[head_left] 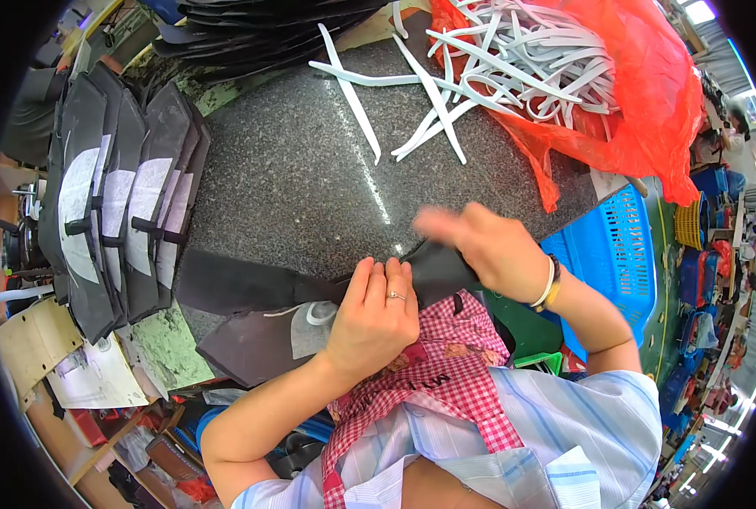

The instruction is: The person applies white reinforcement strips onto black shoe upper pieces, folds the edges over the strips by hand, presses them down, and stacks the completed pieces.

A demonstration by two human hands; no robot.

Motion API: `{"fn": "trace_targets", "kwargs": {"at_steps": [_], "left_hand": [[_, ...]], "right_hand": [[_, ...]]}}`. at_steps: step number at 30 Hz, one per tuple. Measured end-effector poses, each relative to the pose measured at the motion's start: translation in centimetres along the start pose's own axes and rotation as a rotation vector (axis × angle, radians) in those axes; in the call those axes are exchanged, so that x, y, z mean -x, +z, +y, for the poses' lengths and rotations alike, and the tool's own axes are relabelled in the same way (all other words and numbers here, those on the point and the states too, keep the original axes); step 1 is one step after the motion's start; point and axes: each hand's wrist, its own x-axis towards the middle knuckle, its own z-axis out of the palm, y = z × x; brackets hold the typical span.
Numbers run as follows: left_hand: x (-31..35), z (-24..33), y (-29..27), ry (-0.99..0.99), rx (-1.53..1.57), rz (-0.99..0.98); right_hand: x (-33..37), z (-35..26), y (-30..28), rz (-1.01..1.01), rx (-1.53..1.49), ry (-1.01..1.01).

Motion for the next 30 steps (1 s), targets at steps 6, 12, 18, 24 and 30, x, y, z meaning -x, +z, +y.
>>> {"fn": "trace_targets", "kwargs": {"at_steps": [6,12,18,24,30], "left_hand": [[-0.2,0.1,-0.6,-0.028,0.002,-0.031],[1.9,-2.4,-5.2,-0.006,-0.023,0.285],[5.9,-5.3,-6.4,-0.423,0.168,-0.069],[7.0,-3.2,-7.5,-0.567,0.258,0.304],[8.7,-0.9,-5.0,-0.086,-0.056,0.174]], "right_hand": [[0.2,1.7,-0.6,0.050,0.688,-0.395],[-2.0,-1.0,3.1,-0.111,-0.154,-0.311],[-2.3,-2.9,3.2,-0.176,-0.076,-0.232],[-2.7,-3.8,2.8,-0.190,-0.020,-0.175],[-2.8,-4.6,3.6,-0.218,0.088,-0.145]]}}
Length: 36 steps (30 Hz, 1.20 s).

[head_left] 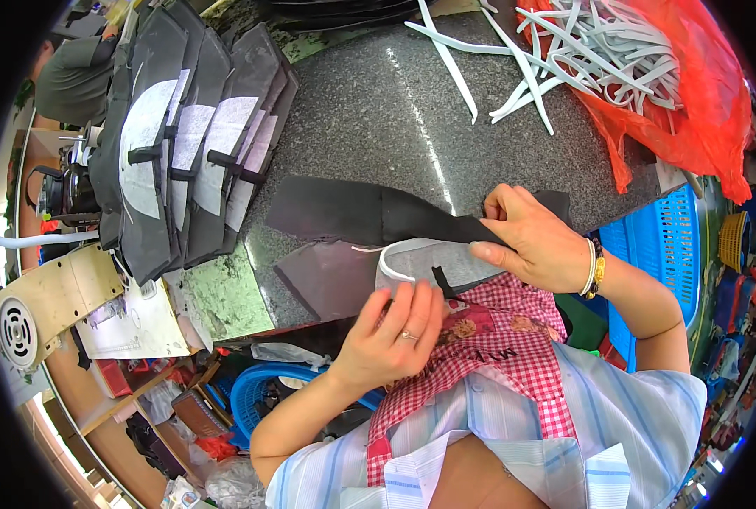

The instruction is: The person applies white reinforcement strips onto black shoe upper pieces, folds the edges over the strips by hand, presses them down, and stacks the completed pieces.

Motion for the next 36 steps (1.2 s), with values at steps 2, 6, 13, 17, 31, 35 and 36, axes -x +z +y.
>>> {"fn": "trace_targets", "kwargs": {"at_steps": [2,6,13,17,31,35,36], "left_hand": [[-0.3,-0.5,-0.3,-0.086,-0.034,-0.207],[0.0,-1.8,1.2,-0.116,0.089,-0.202],[1.3,-1.7,1.1,-0.387,0.438,-0.041],[2.3,-3.1,0.9,-0.673,0.359,0.212],[3.4,-6.5,0.3,-0.121,-0.009,-0.178],[3.3,-7.0,0.7,-0.042,-0.061,-0.127],[3.5,-7.1,0.9,-0.063,-0.061,-0.071]], "right_hand": [[0.6,-0.3,1.1,0.022,0.049,0.004],[1.0,-1.2,3.7,0.199,0.353,-0.218],[-3.0,-5.2,2.8,0.221,-0.207,-0.031],[-3.7,-5.9,1.7,0.161,-0.213,0.028],[-4.9,-6.7,2.3,0.154,-0.060,-0.016],[-4.8,-6.7,2.5,0.192,-0.038,-0.006],[-4.9,-6.7,2.5,0.198,-0.037,-0.014]]}}
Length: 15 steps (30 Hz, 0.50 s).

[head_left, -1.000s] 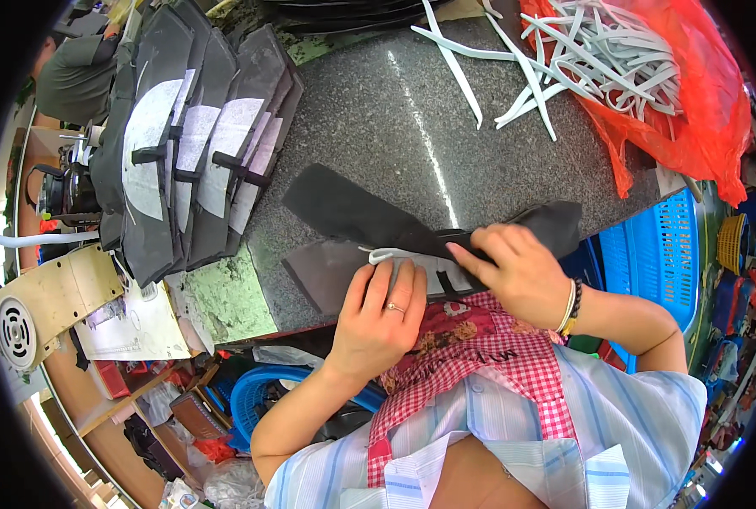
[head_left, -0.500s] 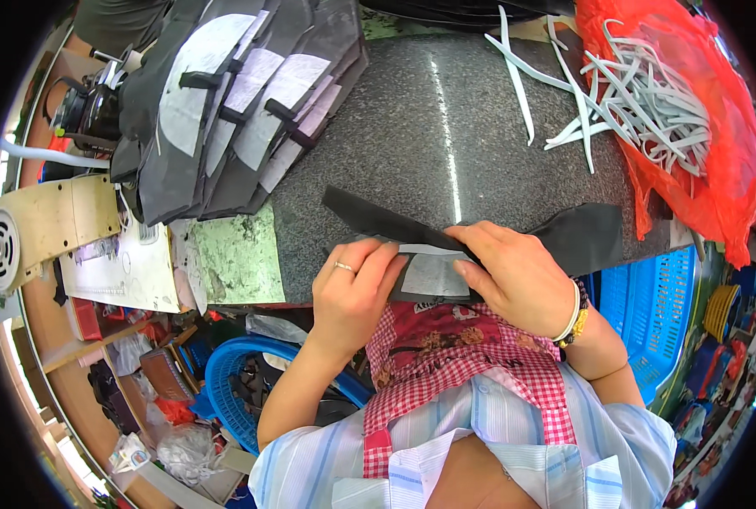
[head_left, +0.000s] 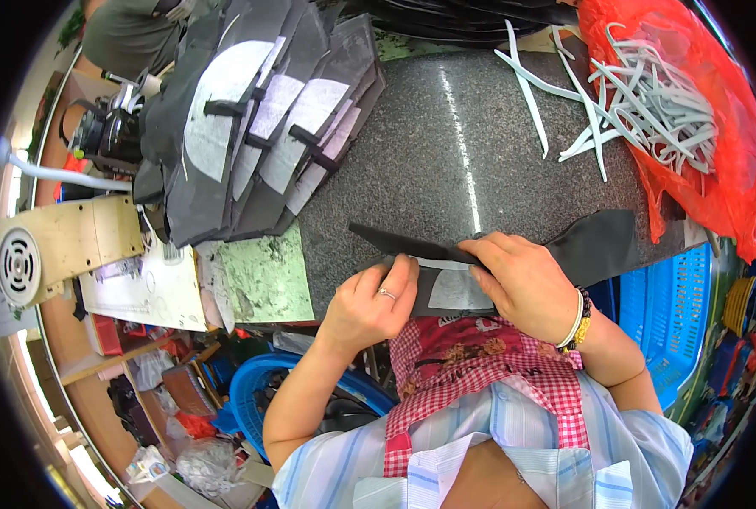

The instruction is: The person applies white reinforcement strips onto black shoe upper pieces, folds the edges over the strips by hand, presses them down, and stacks the completed pieces.

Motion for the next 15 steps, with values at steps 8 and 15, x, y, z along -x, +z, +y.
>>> {"fn": "trace_targets", "kwargs": {"at_steps": [8,15], "left_hand": [[-0.5,1.3,-0.2,-0.136,-0.026,-0.093],[0.4,4.3,-0.5,-0.254,0.051,-0.267]], "right_hand": [[-0.2,-0.3,0.4,0.042,-0.062,-0.015],[2.2,1.2,3.0,0.096,-0.024,-0.272]]}}
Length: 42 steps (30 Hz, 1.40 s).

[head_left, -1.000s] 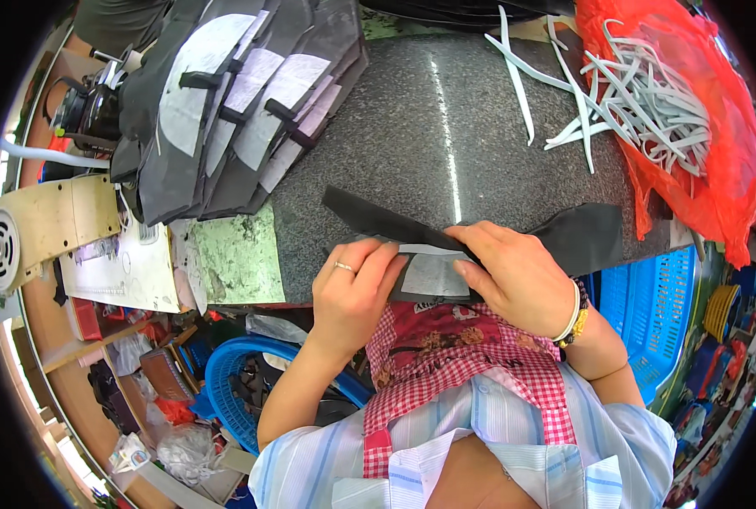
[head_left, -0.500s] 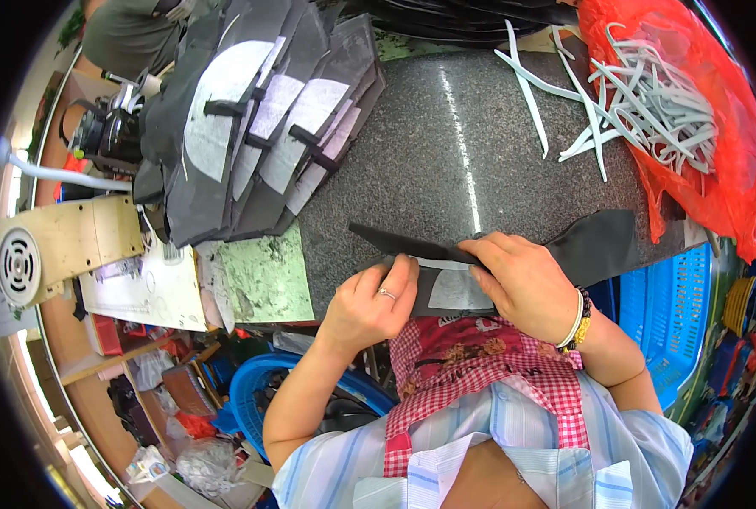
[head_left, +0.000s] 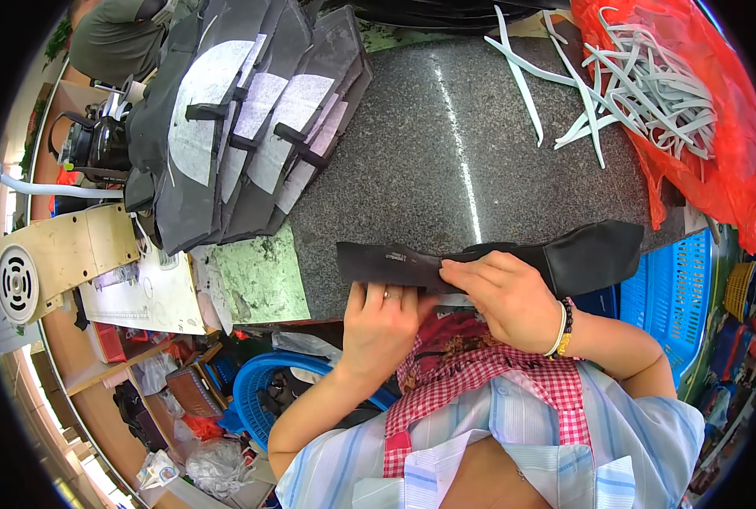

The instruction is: The person applies white reinforcement strips onto black shoe upper pieces, folds the edges over the strips by hand, presses them down, and stacks the completed pieces.

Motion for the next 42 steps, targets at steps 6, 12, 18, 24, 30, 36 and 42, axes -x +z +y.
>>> {"fn": "trace_targets", "kwargs": {"at_steps": [6,12,18,24,30,36,42], "left_hand": [[1.3,2.3,0.3,-0.201,0.031,0.020],[-0.1,-2.6,-2.5,-0.616,1.089,0.050],[-1.6,-6.0,-0.6,-0.922,1.587,-0.036],[-1.5,-5.4,-0.8,-1.008,1.752,0.034],[-0.8,-5.6,0.1,-0.806,1.345,0.121],[-2.3,-5.3,-0.6,-0.578,0.651,0.110],[-0.1,-2.6,0.3,-0.234,0.382,0.205]], "right_hand": [[-0.9,-0.1,1.0,-0.007,0.036,-0.047],[-0.3,-0.2,1.4,-0.118,0.328,-0.198],[0.1,-1.0,1.5,-0.168,0.551,-0.252],[0.5,-0.2,2.0,-0.208,0.545,-0.242],[-0.1,-1.2,1.5,-0.319,0.522,-0.207],[-1.9,-1.4,-0.1,-0.451,0.352,-0.156],[-3.3,-1.4,0.4,-0.510,0.556,-0.121]]}}
